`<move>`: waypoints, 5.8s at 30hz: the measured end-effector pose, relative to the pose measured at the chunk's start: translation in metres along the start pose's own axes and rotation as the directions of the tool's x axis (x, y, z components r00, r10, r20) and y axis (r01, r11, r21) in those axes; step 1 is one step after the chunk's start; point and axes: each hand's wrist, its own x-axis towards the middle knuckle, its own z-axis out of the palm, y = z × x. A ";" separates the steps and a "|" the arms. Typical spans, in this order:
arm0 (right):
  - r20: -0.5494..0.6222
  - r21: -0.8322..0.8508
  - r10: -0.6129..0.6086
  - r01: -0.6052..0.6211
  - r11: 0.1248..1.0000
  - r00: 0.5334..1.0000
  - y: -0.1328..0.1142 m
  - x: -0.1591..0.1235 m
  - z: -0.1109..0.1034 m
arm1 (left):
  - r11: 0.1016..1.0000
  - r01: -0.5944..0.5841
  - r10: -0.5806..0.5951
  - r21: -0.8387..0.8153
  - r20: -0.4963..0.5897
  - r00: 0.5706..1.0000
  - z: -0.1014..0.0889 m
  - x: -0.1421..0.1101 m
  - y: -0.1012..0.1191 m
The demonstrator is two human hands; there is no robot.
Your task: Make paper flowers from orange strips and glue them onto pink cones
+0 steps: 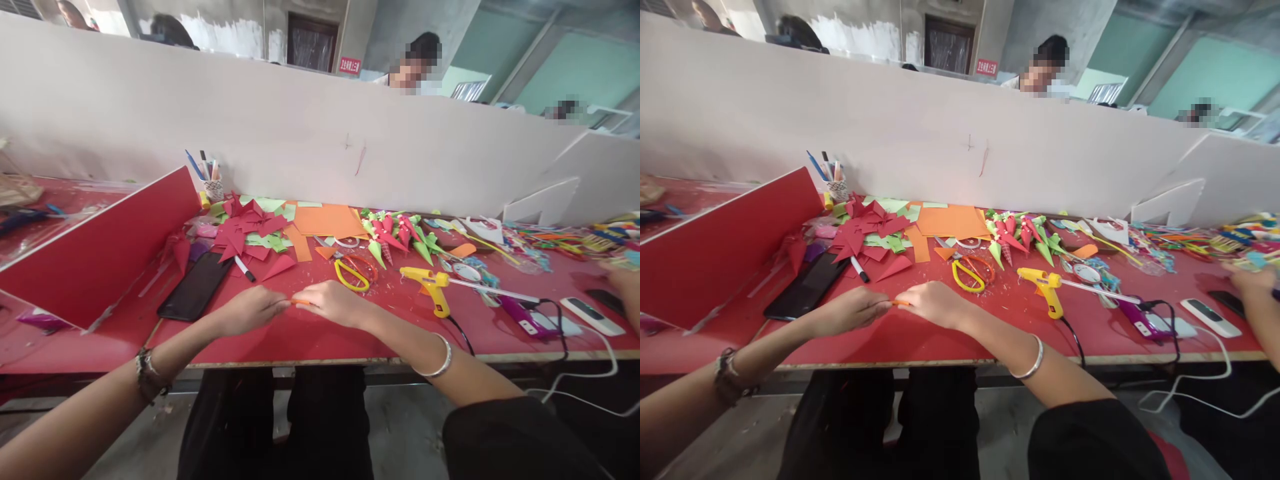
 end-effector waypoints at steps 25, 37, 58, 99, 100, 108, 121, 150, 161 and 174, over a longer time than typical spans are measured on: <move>0.103 -0.102 -0.015 0.026 0.994 0.995 -0.007 0.009 -0.001 | 0.993 0.039 -0.044 -0.115 -0.046 0.998 0.001 -0.008 0.002; 0.107 -0.285 -0.019 0.049 0.957 0.994 -0.007 0.010 0.003 | 0.863 0.165 -0.143 -0.477 0.084 0.986 0.010 -0.007 -0.001; 0.126 -0.624 -0.363 0.359 0.694 0.923 0.010 0.011 0.017 | 0.385 0.268 -0.123 -0.883 0.239 0.963 0.041 -0.008 -0.017; 0.044 -0.246 0.156 -0.141 0.959 0.987 0.011 -0.008 -0.011 | 0.613 0.073 0.260 0.787 -0.289 0.922 -0.004 -0.009 -0.016; 0.049 -0.241 0.162 -0.146 0.959 0.986 0.014 -0.012 -0.012 | 0.615 0.083 0.247 0.784 -0.292 0.924 -0.005 -0.009 -0.017; -0.093 -0.152 0.402 -0.412 0.898 0.911 0.053 -0.034 -0.034 | 0.661 0.178 0.095 0.729 -0.316 0.944 0.004 0.007 -0.048; -0.193 -0.128 0.575 -0.602 0.789 0.795 0.132 0.019 0.018 | 0.752 0.253 -0.044 0.609 -0.337 0.940 0.031 0.021 -0.059; 0.205 0.979 0.386 -0.193 -0.069 0.900 0.017 -0.009 0.041 | 0.795 -0.073 0.463 0.602 -0.526 0.713 0.053 0.018 -0.004; -0.272 0.208 0.467 -0.423 0.882 0.841 0.007 -0.035 0.032 | 0.697 0.030 0.190 0.716 -0.225 0.956 0.062 0.012 -0.016; -0.205 -0.065 0.386 -0.406 0.911 0.899 -0.008 -0.032 0.079 | 0.659 -0.086 0.368 0.747 -0.221 0.903 0.070 0.002 -0.009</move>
